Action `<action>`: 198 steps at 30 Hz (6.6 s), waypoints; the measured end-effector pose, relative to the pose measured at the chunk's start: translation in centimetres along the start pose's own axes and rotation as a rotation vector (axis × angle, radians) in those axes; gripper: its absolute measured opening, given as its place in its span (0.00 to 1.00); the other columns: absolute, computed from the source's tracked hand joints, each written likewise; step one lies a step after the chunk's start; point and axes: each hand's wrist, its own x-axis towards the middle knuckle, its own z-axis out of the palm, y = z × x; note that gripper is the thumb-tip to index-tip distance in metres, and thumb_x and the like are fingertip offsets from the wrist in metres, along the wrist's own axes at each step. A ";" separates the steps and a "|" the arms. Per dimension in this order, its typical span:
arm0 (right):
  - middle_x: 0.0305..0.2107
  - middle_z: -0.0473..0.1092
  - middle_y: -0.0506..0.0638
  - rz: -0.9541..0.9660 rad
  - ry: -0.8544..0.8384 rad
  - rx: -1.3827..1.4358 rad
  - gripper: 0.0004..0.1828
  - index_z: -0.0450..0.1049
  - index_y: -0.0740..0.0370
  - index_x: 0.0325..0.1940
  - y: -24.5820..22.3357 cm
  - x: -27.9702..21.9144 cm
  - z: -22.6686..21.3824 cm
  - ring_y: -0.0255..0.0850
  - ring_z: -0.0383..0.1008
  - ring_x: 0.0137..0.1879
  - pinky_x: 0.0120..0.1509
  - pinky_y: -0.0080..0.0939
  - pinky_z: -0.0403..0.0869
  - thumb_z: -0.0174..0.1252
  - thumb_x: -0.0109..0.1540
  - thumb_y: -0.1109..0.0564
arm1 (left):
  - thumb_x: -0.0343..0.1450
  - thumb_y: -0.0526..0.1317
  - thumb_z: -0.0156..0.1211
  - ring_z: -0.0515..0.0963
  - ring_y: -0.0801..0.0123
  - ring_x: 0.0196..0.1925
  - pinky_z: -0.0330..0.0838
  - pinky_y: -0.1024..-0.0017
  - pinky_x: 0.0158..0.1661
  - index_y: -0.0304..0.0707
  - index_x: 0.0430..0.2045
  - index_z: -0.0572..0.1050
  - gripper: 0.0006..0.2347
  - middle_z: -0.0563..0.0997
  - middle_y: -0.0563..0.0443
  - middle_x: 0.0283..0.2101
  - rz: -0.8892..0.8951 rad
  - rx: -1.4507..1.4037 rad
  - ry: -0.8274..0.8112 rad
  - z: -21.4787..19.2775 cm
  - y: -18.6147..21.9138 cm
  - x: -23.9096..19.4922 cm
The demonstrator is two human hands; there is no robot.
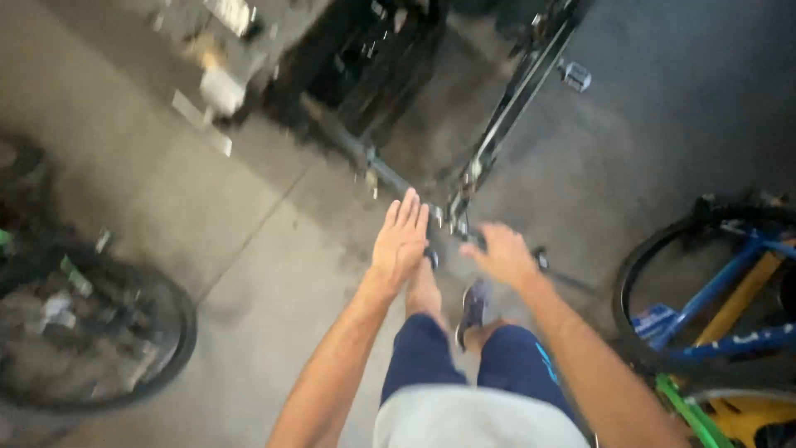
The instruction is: The person uses a multi-tool to loosen and remove the handlebar stem bolts on a bicycle. They detach the handlebar assembly from the frame and then use a screwdriver to work on the exposed headset area.
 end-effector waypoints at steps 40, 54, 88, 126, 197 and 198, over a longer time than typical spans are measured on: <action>0.48 0.87 0.57 0.205 -0.876 -0.172 0.46 0.75 0.44 0.67 2.7 7.6 -1.9 0.64 0.89 0.55 0.64 0.68 0.84 0.43 0.66 0.11 | 0.76 0.64 0.56 0.89 0.49 0.28 0.82 0.49 0.31 0.37 0.31 0.81 0.25 0.83 0.44 0.25 0.286 -0.242 -0.026 9.1 -4.8 7.7; 0.51 0.86 0.55 0.144 -0.889 -0.150 0.47 0.73 0.45 0.75 1.2 7.7 -4.2 0.60 0.89 0.58 0.66 0.66 0.84 0.46 0.68 0.13 | 0.81 0.64 0.46 0.92 0.46 0.35 0.85 0.45 0.39 0.27 0.47 0.84 0.32 0.89 0.35 0.32 0.275 -0.290 -0.195 0.9 -5.6 8.8; 0.27 0.78 0.59 0.594 -0.643 0.618 0.39 0.75 0.67 0.63 -0.2 12.3 -0.6 0.47 0.70 0.22 0.28 0.51 0.69 0.57 0.74 0.26 | 0.79 0.41 0.47 0.93 0.48 0.38 0.86 0.45 0.40 0.47 0.57 0.74 0.13 0.85 0.46 0.49 0.063 -0.185 -0.293 12.6 -7.8 16.0; 0.48 0.84 0.70 1.006 -0.520 0.501 0.34 0.77 0.57 0.63 -3.9 10.8 -1.2 0.72 0.84 0.62 0.65 0.74 0.79 0.64 0.63 0.33 | 0.65 0.42 0.74 0.86 0.56 0.65 0.55 0.14 0.74 0.59 0.48 0.87 0.16 0.90 0.58 0.56 0.267 -0.101 -0.733 41.4 -4.2 30.0; 0.48 0.84 0.69 0.966 -0.703 0.336 0.48 0.60 0.53 0.84 -5.0 12.1 -2.7 0.78 0.81 0.54 0.61 0.71 0.75 0.61 0.64 0.32 | 0.81 0.50 0.61 0.87 0.69 0.34 0.73 0.62 0.38 0.67 0.32 0.84 0.08 0.85 0.66 0.31 0.781 -0.018 -0.498 32.9 -6.8 29.2; 0.47 0.84 0.70 0.923 -0.743 0.289 0.47 0.63 0.56 0.80 -4.8 11.6 -2.1 0.76 0.84 0.54 0.62 0.71 0.77 0.60 0.64 0.29 | 0.82 0.50 0.61 0.86 0.71 0.34 0.73 0.63 0.39 0.66 0.35 0.83 0.07 0.85 0.67 0.31 0.787 0.007 -0.514 32.6 -7.0 29.1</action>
